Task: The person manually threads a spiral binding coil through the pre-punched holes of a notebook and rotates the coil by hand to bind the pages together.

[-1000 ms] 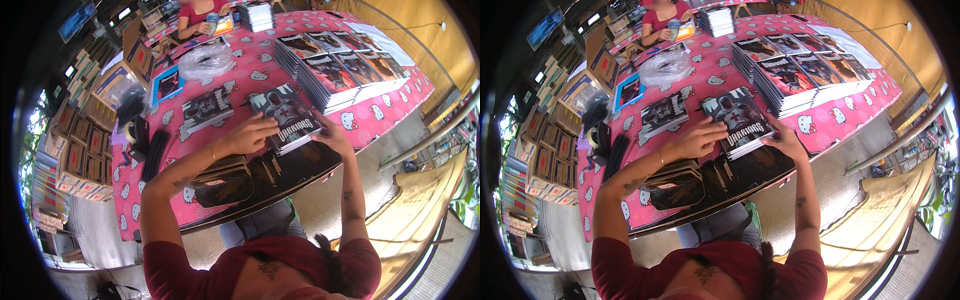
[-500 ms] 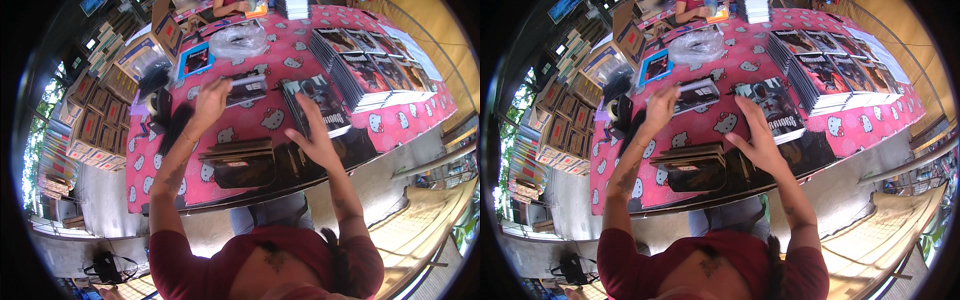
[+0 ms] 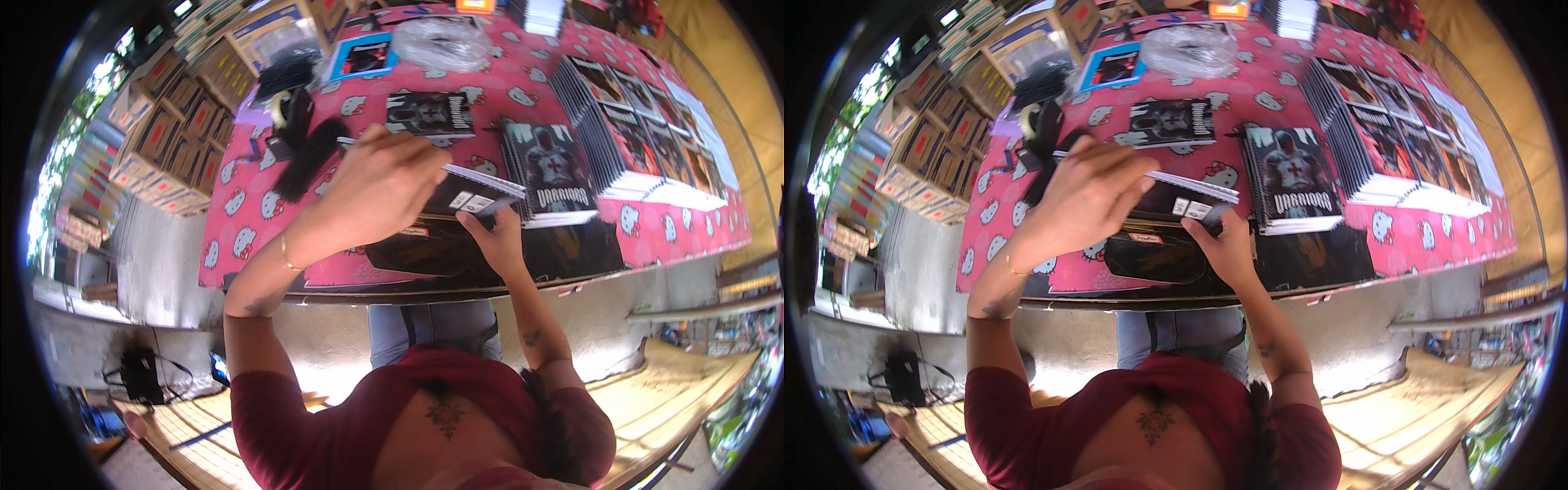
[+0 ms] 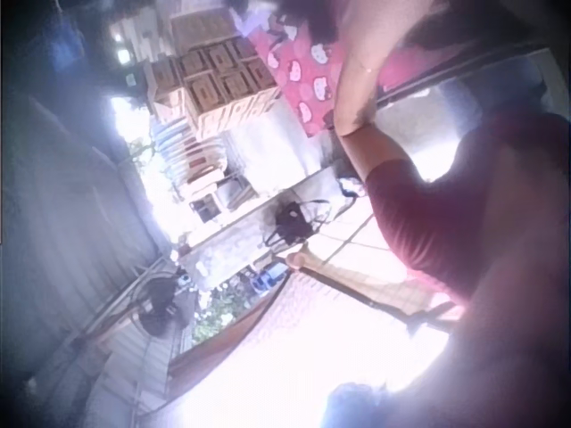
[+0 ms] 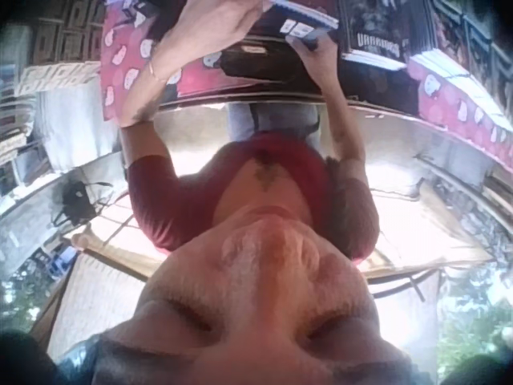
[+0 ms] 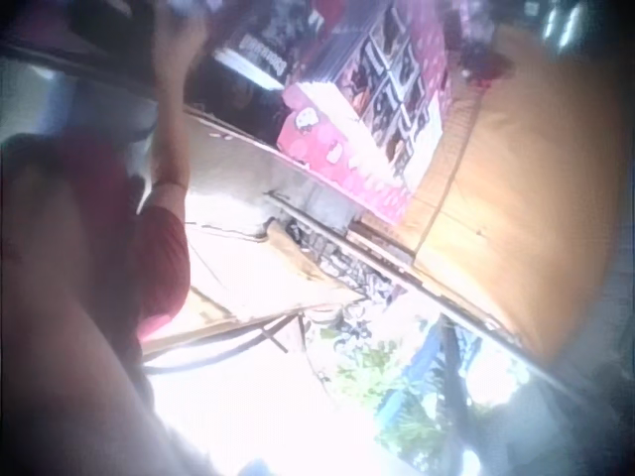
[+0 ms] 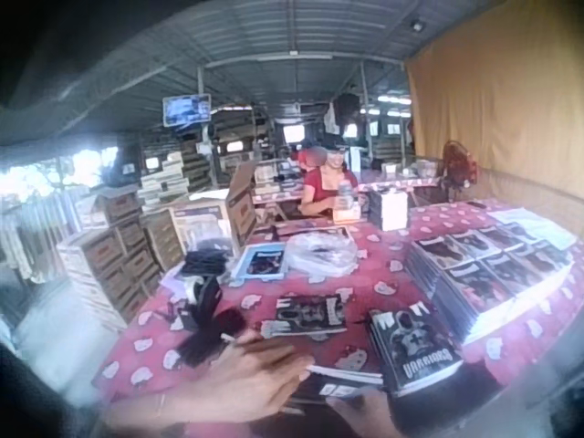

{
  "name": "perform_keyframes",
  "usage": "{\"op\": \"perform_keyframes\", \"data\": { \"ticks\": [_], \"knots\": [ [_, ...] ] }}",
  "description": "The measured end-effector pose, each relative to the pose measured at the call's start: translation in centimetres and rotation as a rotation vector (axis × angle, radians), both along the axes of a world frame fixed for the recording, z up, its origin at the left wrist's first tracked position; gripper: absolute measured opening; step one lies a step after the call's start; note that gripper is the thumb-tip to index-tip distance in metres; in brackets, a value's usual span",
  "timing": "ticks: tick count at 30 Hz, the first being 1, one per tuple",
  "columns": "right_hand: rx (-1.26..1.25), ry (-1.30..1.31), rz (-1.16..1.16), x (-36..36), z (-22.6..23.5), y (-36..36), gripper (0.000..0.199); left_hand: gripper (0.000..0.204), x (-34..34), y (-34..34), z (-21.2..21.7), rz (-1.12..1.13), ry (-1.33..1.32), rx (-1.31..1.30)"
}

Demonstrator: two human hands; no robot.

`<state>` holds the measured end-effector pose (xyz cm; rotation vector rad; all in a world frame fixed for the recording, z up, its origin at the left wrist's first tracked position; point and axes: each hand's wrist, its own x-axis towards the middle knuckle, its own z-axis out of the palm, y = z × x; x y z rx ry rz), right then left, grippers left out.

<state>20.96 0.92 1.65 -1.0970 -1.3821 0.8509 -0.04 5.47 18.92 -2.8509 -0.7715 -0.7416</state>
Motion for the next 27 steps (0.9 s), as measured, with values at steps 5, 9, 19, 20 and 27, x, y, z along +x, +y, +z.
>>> {"op": "perform_keyframes", "data": {
  "ticks": [5, 9, 19, 20, 27],
  "knots": [
    [0.019, 0.216, 0.08, -1.1, -1.6, 0.6, 0.051, 0.032, -2.3, -0.9, -6.9, 0.219, 0.032, -0.029],
    [0.04, 0.198, 0.067, -2.1, -2.5, 0.4, 0.055, 0.057, -3.5, -2.1, -12.3, 0.396, -0.244, -0.012],
    [0.012, 0.074, 0.166, 0.4, -2.9, 1.2, 0.051, 0.083, -18.9, 12.6, -20.9, 1.003, -0.044, 0.125],
    [-0.01, 0.108, 0.153, 1.1, -3.5, 0.9, 0.052, 0.081, -19.2, 13.0, -21.1, 1.007, 0.028, -0.021],
    [-0.058, 0.141, 0.147, 2.9, -3.8, -0.2, 0.053, 0.072, -20.6, 14.3, -22.9, 1.12, 0.137, 0.04]
  ]
}}
